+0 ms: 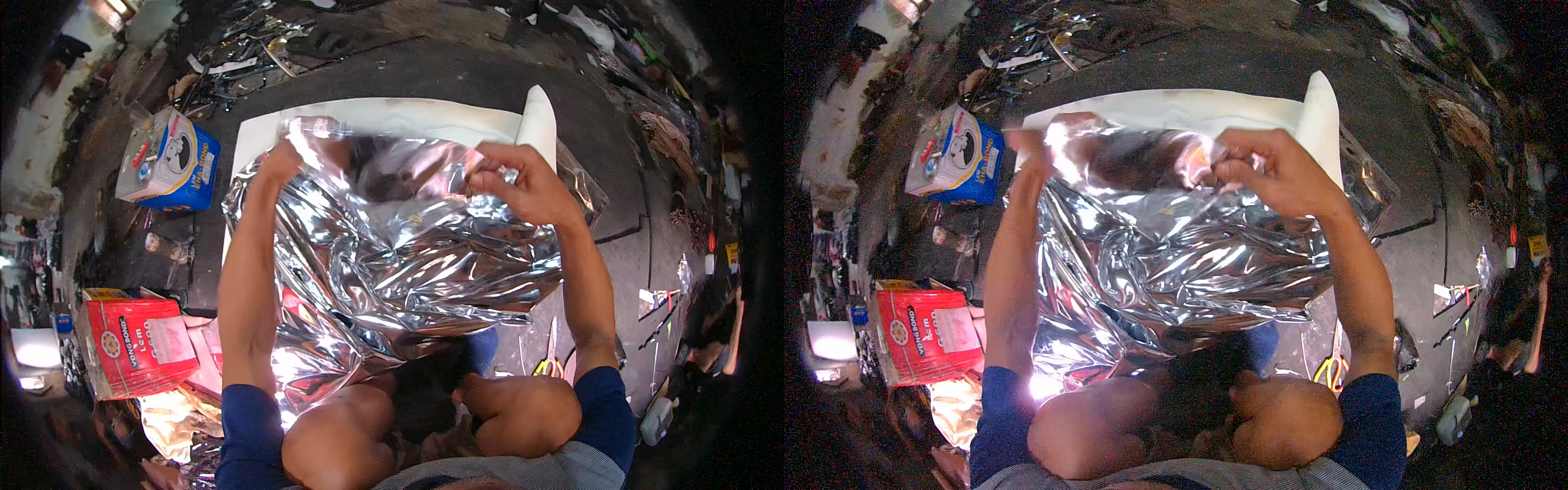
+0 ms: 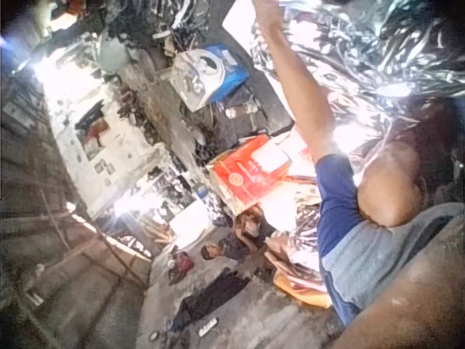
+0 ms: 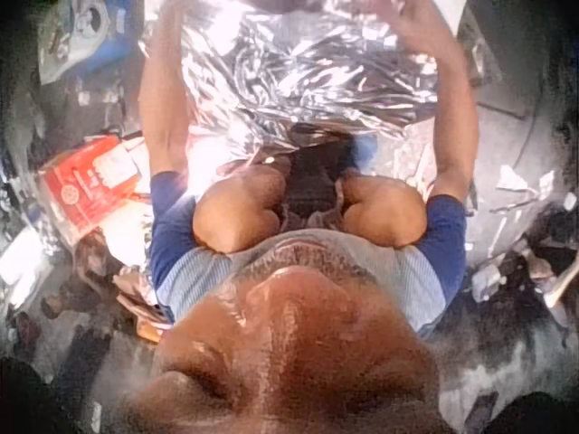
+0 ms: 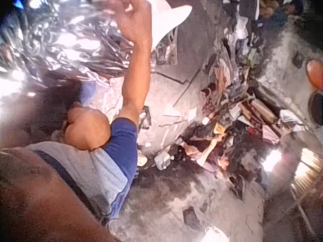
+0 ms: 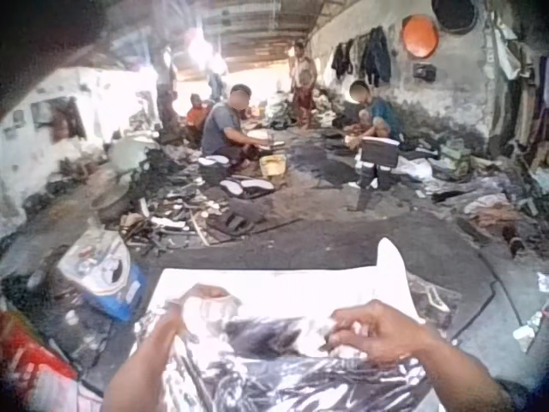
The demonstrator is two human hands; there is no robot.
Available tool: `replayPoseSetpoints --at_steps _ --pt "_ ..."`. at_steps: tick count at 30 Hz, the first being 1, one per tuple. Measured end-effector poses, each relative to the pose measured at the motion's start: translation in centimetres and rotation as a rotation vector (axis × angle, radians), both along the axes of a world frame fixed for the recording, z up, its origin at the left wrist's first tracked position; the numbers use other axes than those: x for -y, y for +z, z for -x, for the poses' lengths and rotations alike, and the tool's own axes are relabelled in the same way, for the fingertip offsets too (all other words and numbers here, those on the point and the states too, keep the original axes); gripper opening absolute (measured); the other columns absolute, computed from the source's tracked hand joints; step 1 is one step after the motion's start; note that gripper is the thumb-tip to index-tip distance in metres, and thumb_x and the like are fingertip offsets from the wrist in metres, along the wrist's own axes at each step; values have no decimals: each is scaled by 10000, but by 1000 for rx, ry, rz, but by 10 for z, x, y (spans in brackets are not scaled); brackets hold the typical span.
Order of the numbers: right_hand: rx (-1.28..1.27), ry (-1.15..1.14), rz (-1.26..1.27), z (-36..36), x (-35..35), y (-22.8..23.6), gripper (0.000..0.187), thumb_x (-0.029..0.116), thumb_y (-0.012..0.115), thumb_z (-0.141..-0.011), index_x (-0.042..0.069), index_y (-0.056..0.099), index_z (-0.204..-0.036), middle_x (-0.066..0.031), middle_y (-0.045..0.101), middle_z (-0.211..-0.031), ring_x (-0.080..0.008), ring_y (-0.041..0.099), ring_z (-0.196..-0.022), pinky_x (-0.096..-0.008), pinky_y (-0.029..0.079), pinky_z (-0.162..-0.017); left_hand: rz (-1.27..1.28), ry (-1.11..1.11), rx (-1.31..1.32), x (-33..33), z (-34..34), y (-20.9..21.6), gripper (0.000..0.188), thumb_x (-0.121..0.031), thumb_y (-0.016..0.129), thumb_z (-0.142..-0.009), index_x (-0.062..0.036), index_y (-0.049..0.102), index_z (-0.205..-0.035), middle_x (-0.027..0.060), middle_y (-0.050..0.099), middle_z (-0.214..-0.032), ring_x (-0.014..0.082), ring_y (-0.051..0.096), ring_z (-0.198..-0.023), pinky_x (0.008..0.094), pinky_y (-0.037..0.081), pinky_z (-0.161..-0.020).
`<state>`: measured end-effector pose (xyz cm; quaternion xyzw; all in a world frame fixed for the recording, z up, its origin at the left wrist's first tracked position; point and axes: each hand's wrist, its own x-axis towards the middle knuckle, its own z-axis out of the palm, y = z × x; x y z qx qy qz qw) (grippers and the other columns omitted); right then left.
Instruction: The person sits on the floor and wraps a white sheet with a large silver reflective sheet, smoothing and folding the edges by hand. The person repeatedly adjusts and folds the reflective sheet to cover the white sheet.
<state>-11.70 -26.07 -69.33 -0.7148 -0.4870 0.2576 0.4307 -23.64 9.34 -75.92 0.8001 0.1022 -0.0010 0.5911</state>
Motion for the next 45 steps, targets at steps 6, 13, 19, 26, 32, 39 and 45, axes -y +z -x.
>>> replayPoseSetpoints --at_steps 6,13,19,26,32,39,45 --pt "-84 -506 -303 -60 16 -64 155 132 713 -911 1 686 -989 -53 720 -921 -96 647 -860 -270 490 -779 -45 119 238 9 47 38 196 -224 721 -913 -30 703 -929 -53 629 -814 39 519 -728 236 425 -691" --pt "-29 -760 -592 -43 38 9 218 145 749 -898 -23 689 -1023 -62 734 -873 -101 681 -778 -222 483 -670 -318 581 504 89 112 153 366 -144 766 -884 78 634 -1143 156 725 -971 189 696 -847 301 550 -831" --pt "171 -750 -448 -5 36 87 251 238 721 -919 -2 731 -994 -81 736 -843 -101 658 -744 -258 505 -675 -284 581 284 66 125 205 248 -200 696 -915 23 707 -1023 61 713 -817 78 619 -613 202 458 -555" --pt "209 -786 487 -89 -1 -87 425 447 669 -896 39 720 -1002 -188 727 -948 -332 708 -887 -430 535 -796 -1047 524 491 46 11 -11 451 -146 719 -777 -85 581 -1202 196 601 -1173 402 586 -1070 477 465 -925" --pt "244 -945 400 -71 57 -180 573 514 638 -905 -30 679 -1078 -244 707 -1030 -389 690 -967 -470 531 -831 -539 117 368 174 0 -106 413 -121 683 -816 -47 614 -1216 160 584 -1236 380 552 -1150 470 460 -987" --pt "-781 -742 -58 7 77 -128 572 374 860 -748 -12 676 -1128 -96 692 -926 -138 622 -713 -275 466 -545 -598 158 536 217 1 -75 423 -208 715 -815 -38 656 -1198 111 642 -1140 323 545 -1089 458 412 -954" --pt "-937 -384 -20 2 103 -124 599 234 815 -731 2 607 -1242 -55 676 -900 -77 574 -629 -213 437 -483 -520 206 468 230 24 -54 394 -269 766 -784 -86 726 -1131 69 666 -1105 302 534 -1093 467 382 -951"
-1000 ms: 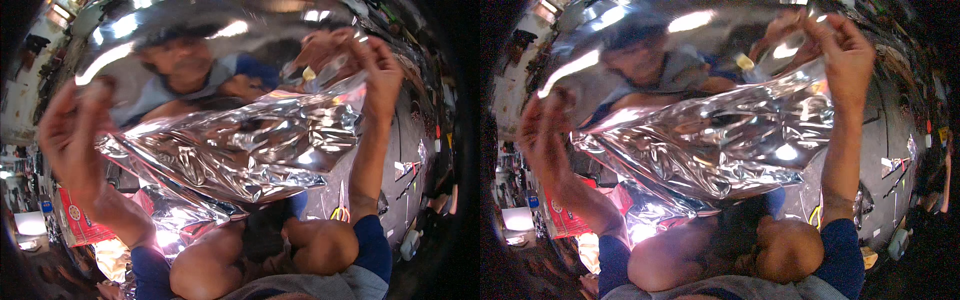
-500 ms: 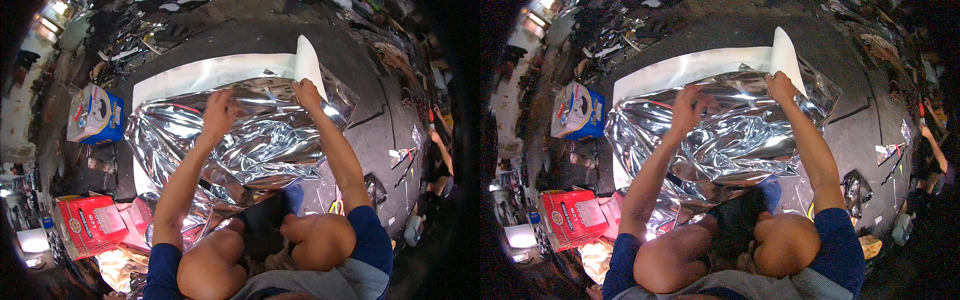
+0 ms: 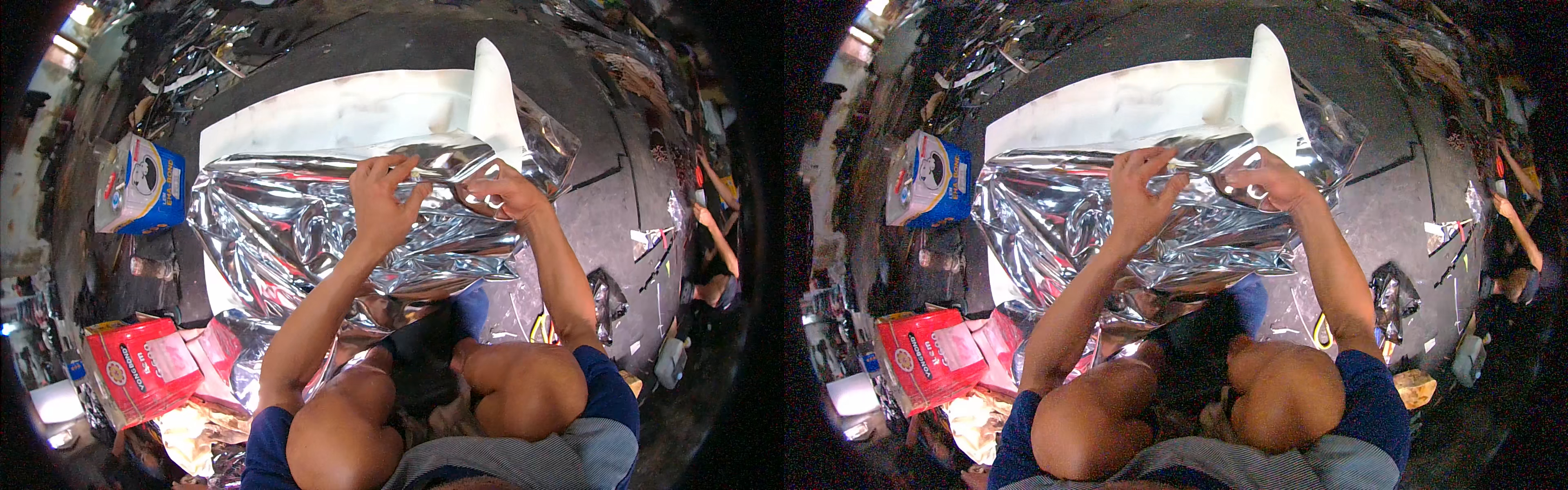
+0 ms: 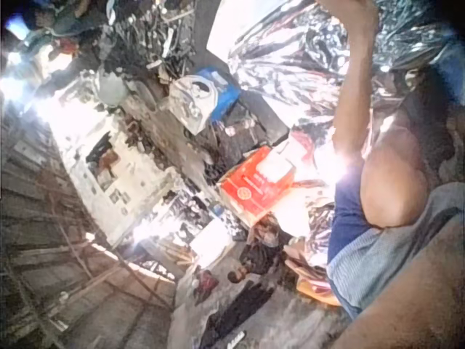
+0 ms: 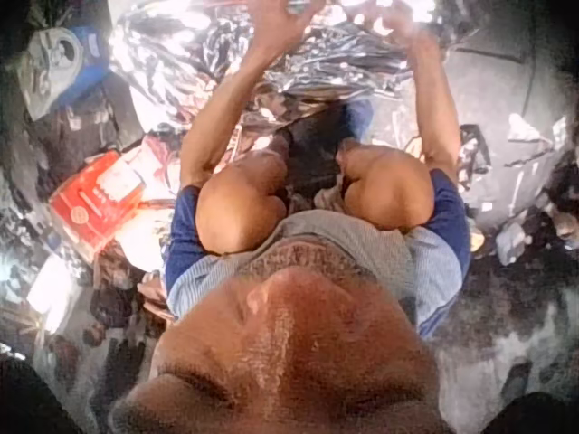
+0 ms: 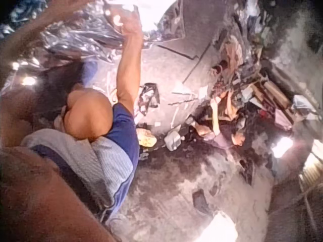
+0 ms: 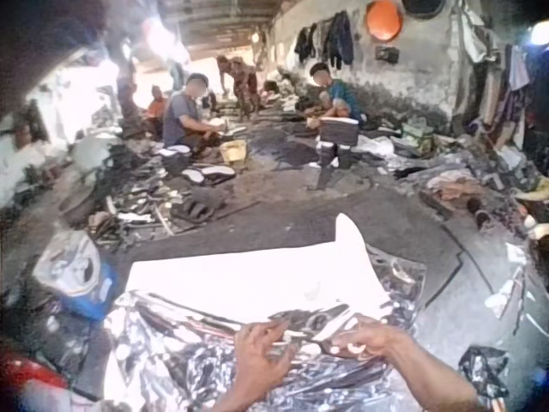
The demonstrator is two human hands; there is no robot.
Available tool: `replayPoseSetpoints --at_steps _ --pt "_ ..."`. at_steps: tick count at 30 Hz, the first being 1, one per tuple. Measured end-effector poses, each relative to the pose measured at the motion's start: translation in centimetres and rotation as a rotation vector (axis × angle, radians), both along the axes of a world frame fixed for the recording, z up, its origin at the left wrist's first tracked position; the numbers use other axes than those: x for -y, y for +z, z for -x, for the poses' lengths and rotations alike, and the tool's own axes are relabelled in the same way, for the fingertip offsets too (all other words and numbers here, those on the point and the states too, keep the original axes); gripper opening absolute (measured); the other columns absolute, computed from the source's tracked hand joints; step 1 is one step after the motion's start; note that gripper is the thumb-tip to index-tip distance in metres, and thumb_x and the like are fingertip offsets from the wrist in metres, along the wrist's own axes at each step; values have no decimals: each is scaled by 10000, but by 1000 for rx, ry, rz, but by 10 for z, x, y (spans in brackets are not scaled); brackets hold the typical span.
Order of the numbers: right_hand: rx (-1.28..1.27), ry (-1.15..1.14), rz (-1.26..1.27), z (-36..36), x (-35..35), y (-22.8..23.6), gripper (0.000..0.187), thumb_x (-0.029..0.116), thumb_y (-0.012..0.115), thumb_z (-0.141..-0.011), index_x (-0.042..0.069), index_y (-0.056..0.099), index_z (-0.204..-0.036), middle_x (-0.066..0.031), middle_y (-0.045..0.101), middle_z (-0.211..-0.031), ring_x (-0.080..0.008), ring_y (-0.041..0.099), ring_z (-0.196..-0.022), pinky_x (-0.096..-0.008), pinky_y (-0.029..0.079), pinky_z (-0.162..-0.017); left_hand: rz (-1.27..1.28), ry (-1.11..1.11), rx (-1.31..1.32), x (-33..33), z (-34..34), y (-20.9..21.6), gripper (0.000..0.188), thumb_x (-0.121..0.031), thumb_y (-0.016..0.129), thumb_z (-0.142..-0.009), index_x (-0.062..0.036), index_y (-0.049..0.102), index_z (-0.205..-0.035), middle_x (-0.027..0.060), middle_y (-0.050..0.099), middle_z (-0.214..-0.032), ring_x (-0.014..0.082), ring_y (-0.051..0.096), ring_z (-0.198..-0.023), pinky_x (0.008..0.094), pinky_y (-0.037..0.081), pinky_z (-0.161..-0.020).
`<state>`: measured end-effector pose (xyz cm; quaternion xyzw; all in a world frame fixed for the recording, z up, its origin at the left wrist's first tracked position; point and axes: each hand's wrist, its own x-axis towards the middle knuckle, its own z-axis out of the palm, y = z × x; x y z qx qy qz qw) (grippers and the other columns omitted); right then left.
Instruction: The person sits on the floor and wraps a white sheet with a large silver reflective sheet, smoothing and folding the edges by hand. The person repeatedly adjusts and folds the reflective sheet to cover the white sheet.
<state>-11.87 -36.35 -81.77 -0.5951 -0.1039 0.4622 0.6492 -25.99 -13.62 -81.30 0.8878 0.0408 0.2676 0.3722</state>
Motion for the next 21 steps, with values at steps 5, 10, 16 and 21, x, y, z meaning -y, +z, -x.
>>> replayPoseSetpoints --at_steps 5,10,16,21 --pt "-341 -138 -212 14 -23 21 500 280 708 -882 -37 588 -1250 -105 698 -1033 -159 684 -786 -266 594 -640 62 -3 -69 -1 15 1 360 -209 826 -737 -101 760 -1074 82 674 -1062 277 567 -1050 394 460 -906" --pt "-242 -17 53 5 -36 16 384 258 700 -926 -18 628 -1183 -127 704 -1058 -173 698 -865 -300 591 -792 202 -4 -53 0 22 4 355 -138 811 -740 -55 747 -1079 105 642 -1084 294 545 -1056 407 458 -914" --pt "69 -146 83 8 -44 39 261 208 736 -868 56 666 -1068 -25 669 -954 -117 598 -948 -272 468 -881 80 93 160 -17 21 12 401 -100 827 -722 -81 739 -1113 100 637 -1096 278 562 -1045 387 461 -905" --pt "115 -238 -5 5 -56 41 312 176 660 -923 -17 646 -1168 -83 691 -1049 -144 626 -998 -294 507 -876 128 144 236 -10 20 19 404 -49 831 -718 -90 749 -1112 91 666 -1061 250 605 -1015 359 477 -895"
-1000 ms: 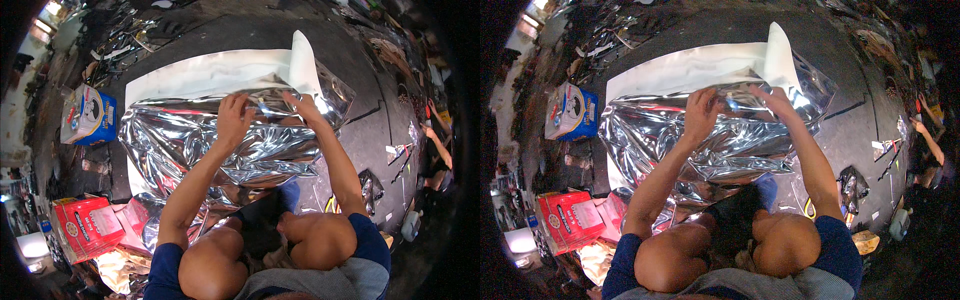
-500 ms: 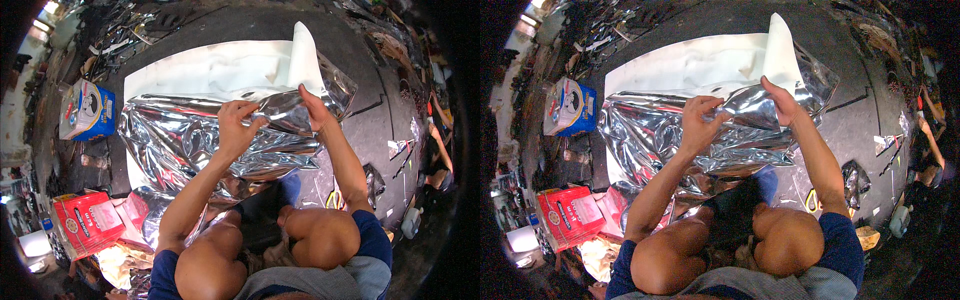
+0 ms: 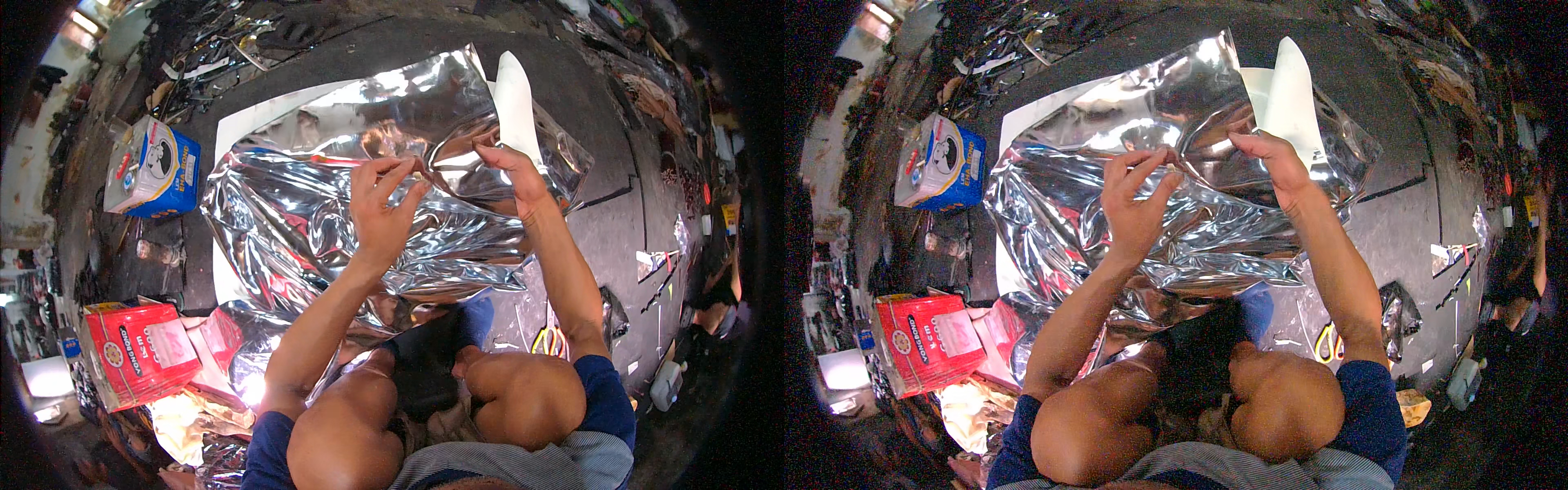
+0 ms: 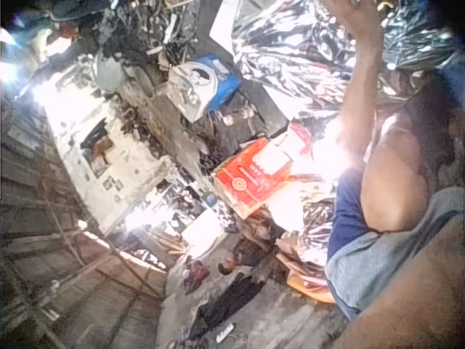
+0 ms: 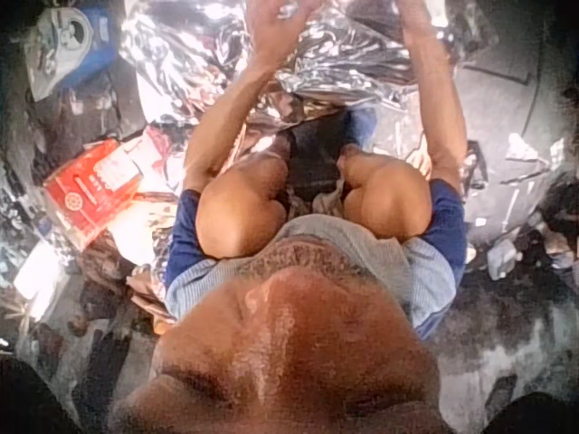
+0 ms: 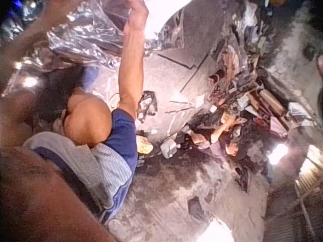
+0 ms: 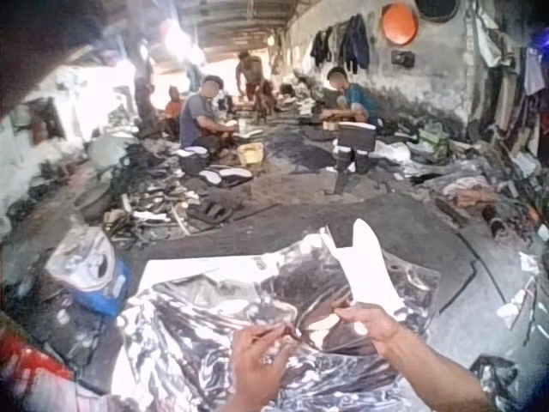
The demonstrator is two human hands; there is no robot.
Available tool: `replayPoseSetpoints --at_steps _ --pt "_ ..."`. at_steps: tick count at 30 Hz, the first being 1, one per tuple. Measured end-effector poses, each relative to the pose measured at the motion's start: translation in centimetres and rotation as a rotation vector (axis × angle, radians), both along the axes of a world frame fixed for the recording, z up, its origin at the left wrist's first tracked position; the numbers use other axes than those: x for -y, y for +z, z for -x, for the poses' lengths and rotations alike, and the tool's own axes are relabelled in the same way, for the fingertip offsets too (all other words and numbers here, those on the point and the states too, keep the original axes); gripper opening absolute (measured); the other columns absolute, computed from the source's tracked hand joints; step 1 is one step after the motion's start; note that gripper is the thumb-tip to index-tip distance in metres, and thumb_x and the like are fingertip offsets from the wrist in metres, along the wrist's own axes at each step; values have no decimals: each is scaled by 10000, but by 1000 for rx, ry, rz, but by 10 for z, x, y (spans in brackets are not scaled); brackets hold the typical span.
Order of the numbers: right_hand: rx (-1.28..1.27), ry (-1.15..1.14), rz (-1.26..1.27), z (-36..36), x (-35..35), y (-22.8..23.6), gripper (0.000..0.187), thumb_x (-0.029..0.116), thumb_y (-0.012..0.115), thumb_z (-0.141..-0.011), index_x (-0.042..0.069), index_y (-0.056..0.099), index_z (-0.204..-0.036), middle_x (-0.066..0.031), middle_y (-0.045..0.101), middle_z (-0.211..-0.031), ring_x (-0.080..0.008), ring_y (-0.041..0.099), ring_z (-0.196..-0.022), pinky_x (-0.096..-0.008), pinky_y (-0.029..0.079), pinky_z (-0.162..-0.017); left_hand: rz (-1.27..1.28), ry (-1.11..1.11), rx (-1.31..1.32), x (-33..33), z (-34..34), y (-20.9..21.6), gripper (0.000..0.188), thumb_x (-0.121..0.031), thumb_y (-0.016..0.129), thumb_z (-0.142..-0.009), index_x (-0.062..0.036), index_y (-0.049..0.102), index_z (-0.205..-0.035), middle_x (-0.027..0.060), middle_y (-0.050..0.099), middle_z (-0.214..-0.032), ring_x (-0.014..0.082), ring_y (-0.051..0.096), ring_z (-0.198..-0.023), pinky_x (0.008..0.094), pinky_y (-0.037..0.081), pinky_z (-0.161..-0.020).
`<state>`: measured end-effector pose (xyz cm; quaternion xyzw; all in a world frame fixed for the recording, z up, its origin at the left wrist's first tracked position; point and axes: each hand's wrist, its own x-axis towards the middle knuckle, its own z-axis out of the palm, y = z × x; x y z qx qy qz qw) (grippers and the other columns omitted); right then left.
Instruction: The person sits on the floor and wraps a white sheet with a large silver reflective sheet, smoothing and folding the edges by hand. The person repeatedly adjusts and folds the reflective sheet to cover the white sheet.
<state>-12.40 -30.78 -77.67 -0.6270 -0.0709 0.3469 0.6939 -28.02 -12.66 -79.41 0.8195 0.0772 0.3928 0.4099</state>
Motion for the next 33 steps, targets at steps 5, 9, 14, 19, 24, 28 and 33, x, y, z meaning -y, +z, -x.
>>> replayPoseSetpoints --at_steps 5,9,14,19,24,28,33 --pt "-378 -63 -298 14 -17 17 290 146 601 -961 -31 625 -1190 -140 698 -1110 -228 710 -916 -367 594 -839 77 51 108 2 -7 -7 334 -11 813 -742 -74 761 -1066 90 672 -1006 223 626 -951 335 498 -831" --pt "-385 -124 -290 15 -18 13 281 148 607 -955 -27 642 -1172 -131 702 -1087 -223 707 -920 -355 588 -843 23 63 202 1 -14 -7 274 16 797 -751 -45 755 -1015 94 664 -952 222 636 -880 328 507 -754" --pt "-122 -187 -67 18 -23 16 266 169 617 -944 -12 664 -1133 -118 698 -1065 -217 697 -910 -339 580 -836 -253 82 262 -14 -21 -3 199 34 772 -759 -28 714 -938 112 644 -903 255 620 -795 348 493 -673" --pt "-267 -175 -155 31 -27 46 246 156 640 -943 -9 693 -1118 -85 704 -1075 -161 648 -1003 -286 497 -925 -473 112 245 -22 -24 11 211 37 729 -764 -37 650 -946 127 620 -894 302 597 -785 398 481 -689" --pt "-231 -195 -123 33 -28 54 230 133 646 -943 -12 705 -1111 -69 709 -1074 -132 637 -1032 -261 464 -954 -466 55 188 -24 -31 18 181 19 644 -824 -11 563 -984 182 575 -959 351 573 -854 440 469 -742" --pt "-218 -219 -135 27 -28 47 229 164 633 -946 1 688 -1097 -93 709 -1046 -175 676 -953 -305 539 -877 -399 -24 139 -25 -32 19 168 24 590 -846 9 524 -1000 218 537 -978 385 552 -910 471 457 -794" --pt "-278 -232 -167 29 -30 50 227 118 637 -955 -31 686 -1119 -77 704 -1059 -146 664 -993 -257 502 -942 -315 -42 111 -25 -27 17 165 26 570 -848 22 504 -999 225 521 -982 391 543 -917 481 450 -812"
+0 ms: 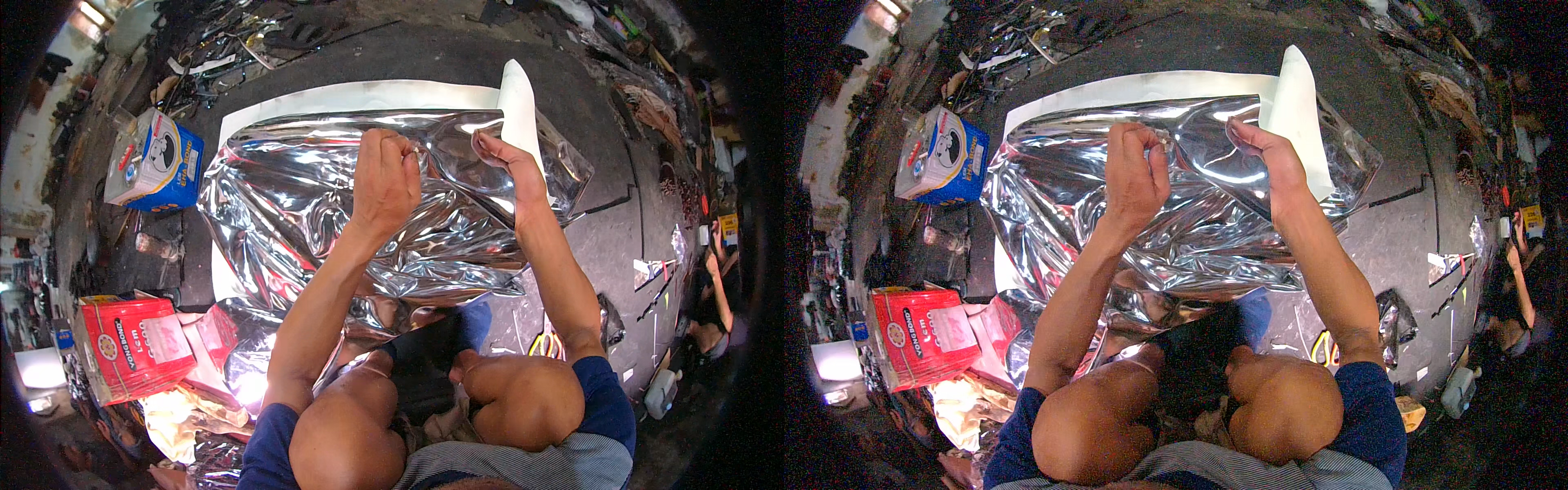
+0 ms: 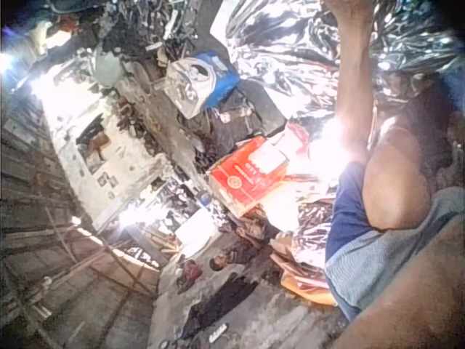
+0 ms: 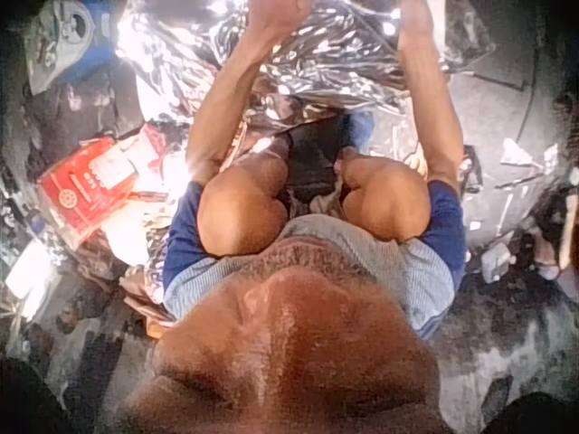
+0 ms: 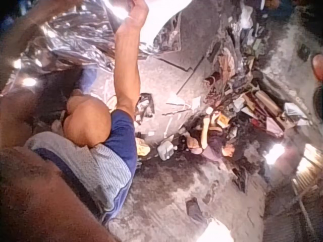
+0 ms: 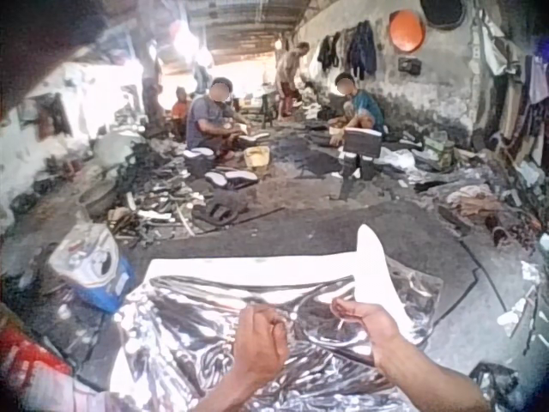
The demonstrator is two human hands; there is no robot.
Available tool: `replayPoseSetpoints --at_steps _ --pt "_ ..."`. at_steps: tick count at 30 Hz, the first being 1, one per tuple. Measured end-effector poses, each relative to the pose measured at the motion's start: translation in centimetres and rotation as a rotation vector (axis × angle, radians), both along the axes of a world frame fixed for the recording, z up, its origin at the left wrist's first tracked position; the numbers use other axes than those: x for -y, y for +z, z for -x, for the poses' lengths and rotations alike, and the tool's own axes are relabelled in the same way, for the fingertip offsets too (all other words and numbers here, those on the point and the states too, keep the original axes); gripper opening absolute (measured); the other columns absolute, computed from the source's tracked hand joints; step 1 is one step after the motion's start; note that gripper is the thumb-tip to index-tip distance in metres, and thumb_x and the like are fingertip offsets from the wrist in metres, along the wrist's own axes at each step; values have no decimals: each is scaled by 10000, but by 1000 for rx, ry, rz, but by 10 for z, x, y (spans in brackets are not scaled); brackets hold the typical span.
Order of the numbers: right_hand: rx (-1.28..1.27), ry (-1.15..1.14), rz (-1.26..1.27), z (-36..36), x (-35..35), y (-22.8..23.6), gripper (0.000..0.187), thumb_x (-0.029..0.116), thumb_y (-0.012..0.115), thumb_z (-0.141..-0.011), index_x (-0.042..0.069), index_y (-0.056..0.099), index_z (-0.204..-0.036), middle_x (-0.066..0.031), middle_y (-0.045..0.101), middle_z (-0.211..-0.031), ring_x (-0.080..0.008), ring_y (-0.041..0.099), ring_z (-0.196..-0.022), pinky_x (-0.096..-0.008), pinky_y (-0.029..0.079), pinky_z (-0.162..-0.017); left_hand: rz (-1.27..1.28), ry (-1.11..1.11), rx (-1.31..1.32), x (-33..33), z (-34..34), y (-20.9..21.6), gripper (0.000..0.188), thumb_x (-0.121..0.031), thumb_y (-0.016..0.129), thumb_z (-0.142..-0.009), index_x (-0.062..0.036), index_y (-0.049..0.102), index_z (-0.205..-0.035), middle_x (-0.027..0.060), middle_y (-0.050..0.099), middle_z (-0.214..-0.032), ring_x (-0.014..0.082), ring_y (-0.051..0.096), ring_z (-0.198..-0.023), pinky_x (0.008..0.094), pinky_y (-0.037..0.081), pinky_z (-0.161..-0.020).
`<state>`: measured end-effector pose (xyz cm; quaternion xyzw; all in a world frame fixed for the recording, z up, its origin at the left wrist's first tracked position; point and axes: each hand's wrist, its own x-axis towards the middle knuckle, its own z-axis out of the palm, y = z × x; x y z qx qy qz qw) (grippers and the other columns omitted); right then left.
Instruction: The person sits on the floor and wraps a white sheet with a large silver reflective sheet, smoothing and folding the edges by hand. The person repeatedly adjusts and folds the reflective sheet to cover the white sheet.
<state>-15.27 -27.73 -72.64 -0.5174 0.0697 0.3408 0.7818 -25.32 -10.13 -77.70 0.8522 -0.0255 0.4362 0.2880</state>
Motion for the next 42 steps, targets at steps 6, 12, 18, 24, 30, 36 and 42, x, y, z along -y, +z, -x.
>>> replayPoseSetpoints --at_steps 6,12,18,24,30,36,42 --pt "27 -26 6 -4 1 -11 235 130 630 -954 -23 682 -1124 -76 701 -1049 -147 662 -987 -267 531 -899 23 -25 3 0 3 0 166 37 562 -844 26 496 -996 223 518 -978 384 542 -906 468 453 -801" --pt "-18 -24 -25 -9 2 -18 193 108 635 -958 -26 684 -1087 -78 709 -1027 -151 687 -933 -273 559 -866 146 -32 47 1 4 -3 92 25 548 -881 18 513 -966 191 527 -950 344 543 -867 423 452 -778" --pt "-23 7 -57 6 -6 0 250 199 611 -957 12 686 -1106 -102 719 -1034 -191 695 -939 -334 558 -867 348 3 74 12 8 0 144 -13 607 -899 -9 618 -1043 119 586 -945 249 563 -867 356 459 -794" --pt "-12 21 -41 5 -5 0 235 175 612 -956 13 693 -1106 -99 717 -1075 -185 685 -962 -317 536 -896 416 37 166 14 7 -2 211 -64 746 -848 -49 721 -1057 85 619 -958 214 580 -879 324 468 -789" --pt "-10 24 -11 17 -2 14 238 174 598 -967 24 683 -1130 -89 706 -1104 -186 668 -983 -313 520 -909 233 131 229 15 13 10 235 -19 788 -774 -74 741 -998 67 609 -903 215 577 -868 335 451 -750" --pt "-207 -83 -59 46 -7 52 277 259 587 -968 41 648 -1127 -111 689 -1075 -274 703 -939 -452 589 -842 -346 262 337 -11 9 33 234 -87 761 -752 -84 699 -977 33 598 -879 203 602 -767 359 417 -701" --pt "-236 -120 -244 70 -11 83 220 196 564 -997 6 607 -1099 -94 647 -1013 -241 670 -935 -431 576 -838 -478 248 373 -23 -2 56 190 -96 715 -780 -62 683 -964 42 607 -860 185 608 -706 339 454 -653"
